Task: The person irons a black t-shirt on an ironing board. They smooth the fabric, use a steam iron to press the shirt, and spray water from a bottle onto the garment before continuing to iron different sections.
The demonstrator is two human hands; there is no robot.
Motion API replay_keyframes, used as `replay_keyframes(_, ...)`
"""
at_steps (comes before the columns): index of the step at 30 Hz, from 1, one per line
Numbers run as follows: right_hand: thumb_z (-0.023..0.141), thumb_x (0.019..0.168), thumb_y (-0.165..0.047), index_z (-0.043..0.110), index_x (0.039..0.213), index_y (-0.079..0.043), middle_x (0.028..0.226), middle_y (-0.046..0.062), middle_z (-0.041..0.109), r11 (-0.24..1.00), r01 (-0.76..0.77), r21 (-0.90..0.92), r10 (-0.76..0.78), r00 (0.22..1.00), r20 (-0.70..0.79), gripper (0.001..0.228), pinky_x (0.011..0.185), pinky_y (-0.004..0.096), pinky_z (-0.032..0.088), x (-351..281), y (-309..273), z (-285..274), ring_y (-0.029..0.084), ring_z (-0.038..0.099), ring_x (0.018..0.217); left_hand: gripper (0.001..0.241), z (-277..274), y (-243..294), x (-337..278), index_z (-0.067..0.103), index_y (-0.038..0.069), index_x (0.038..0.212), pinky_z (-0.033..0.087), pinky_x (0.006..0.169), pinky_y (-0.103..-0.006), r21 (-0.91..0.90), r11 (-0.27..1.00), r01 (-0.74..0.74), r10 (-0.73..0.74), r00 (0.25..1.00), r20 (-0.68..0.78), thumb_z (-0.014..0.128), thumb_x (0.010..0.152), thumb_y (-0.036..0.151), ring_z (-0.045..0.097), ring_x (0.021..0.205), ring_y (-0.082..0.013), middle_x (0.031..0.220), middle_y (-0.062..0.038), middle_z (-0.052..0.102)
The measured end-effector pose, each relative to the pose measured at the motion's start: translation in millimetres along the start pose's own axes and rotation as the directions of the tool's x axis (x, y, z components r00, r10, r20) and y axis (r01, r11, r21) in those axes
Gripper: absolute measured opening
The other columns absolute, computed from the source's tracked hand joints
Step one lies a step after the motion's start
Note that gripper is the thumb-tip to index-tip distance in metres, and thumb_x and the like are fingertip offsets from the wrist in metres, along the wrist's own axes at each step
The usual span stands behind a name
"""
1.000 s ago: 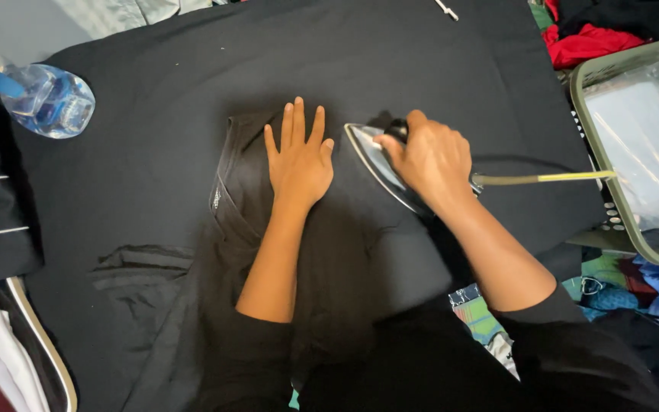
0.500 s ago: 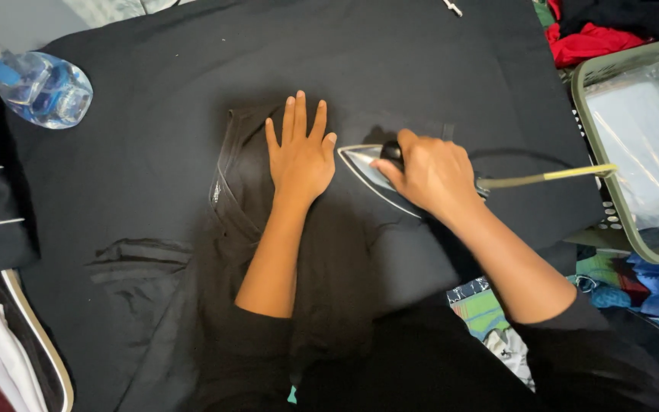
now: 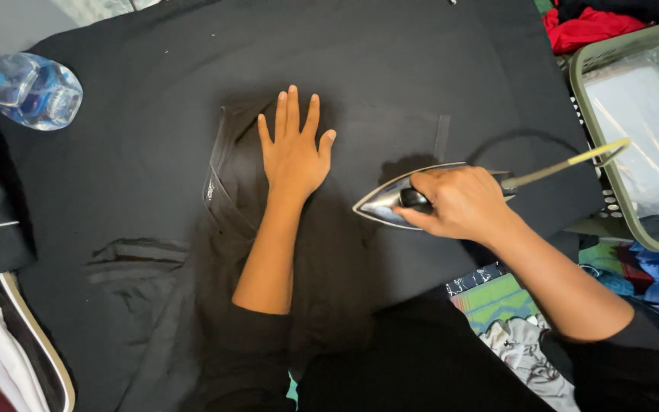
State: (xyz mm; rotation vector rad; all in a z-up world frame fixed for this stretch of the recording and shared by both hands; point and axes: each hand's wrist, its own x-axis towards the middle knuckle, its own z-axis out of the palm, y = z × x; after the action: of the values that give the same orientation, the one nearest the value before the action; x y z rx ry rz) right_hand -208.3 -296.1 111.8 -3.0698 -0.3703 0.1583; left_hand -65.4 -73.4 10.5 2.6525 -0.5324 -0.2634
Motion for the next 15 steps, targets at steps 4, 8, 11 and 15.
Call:
replay_keyframes(4, 0.066, 0.080, -0.065, 0.058, 0.078, -0.022, 0.065, 0.004, 0.065, 0.999, -0.013, -0.034, 0.012, 1.000, -0.018, 0.044, 0.061, 0.039, 0.055, -3.7, 4.6, 3.1, 0.028, 0.071, 0.068, 0.066, 2.3, 0.9, -0.3, 0.026, 0.022, 0.165, -0.004, 0.125, -0.0617, 0.010, 1.000, 0.007, -0.007, 1.000, 0.008, 0.031, 0.109, 0.054, -0.001, 0.160, -0.0256, 0.173, -0.013, 0.008)
replay_keyframes(8, 0.065, 0.082, -0.066, 0.055, 0.074, -0.022, 0.060, 0.000, 0.062, 0.999, 0.044, -0.028, -0.046, 0.996, -0.078, 0.046, 0.058, 0.035, 0.054, -10.4, 14.2, 7.3, 0.025, 0.069, 0.064, 0.065, -1.3, 2.2, -0.1, 0.027, 0.022, 0.165, -0.003, 0.125, -0.0613, 0.010, 1.000, 0.009, -0.009, 1.000, -0.010, 0.031, 0.109, 0.054, 0.000, 0.160, -0.0255, 0.173, -0.013, 0.009)
replay_keyframes(11, 0.064, 0.080, -0.070, 0.054, 0.071, -0.024, 0.059, 0.000, 0.060, 0.993, 0.107, -0.043, -0.110, 0.991, -0.077, 0.048, 0.058, 0.036, 0.054, -15.8, 20.3, 10.9, 0.024, 0.068, 0.063, 0.064, 0.0, 1.3, -0.2, 0.027, 0.022, 0.165, -0.002, 0.125, -0.0612, 0.015, 1.000, 0.012, -0.012, 1.000, -0.009, 0.032, 0.109, 0.053, 0.000, 0.160, -0.0255, 0.173, -0.013, 0.009)
replay_keyframes(15, 0.064, 0.080, -0.069, 0.055, 0.074, -0.023, 0.061, 0.001, 0.060, 0.999, 0.014, -0.052, -0.019, 0.996, -0.086, 0.048, 0.058, 0.036, 0.054, -15.6, 17.0, 12.8, 0.025, 0.068, 0.064, 0.064, 4.9, -0.4, 1.1, 0.028, 0.022, 0.165, -0.001, 0.125, -0.0617, 0.019, 1.000, 0.005, -0.005, 0.999, -0.038, 0.032, 0.109, 0.054, 0.001, 0.160, -0.0257, 0.173, -0.013, 0.011)
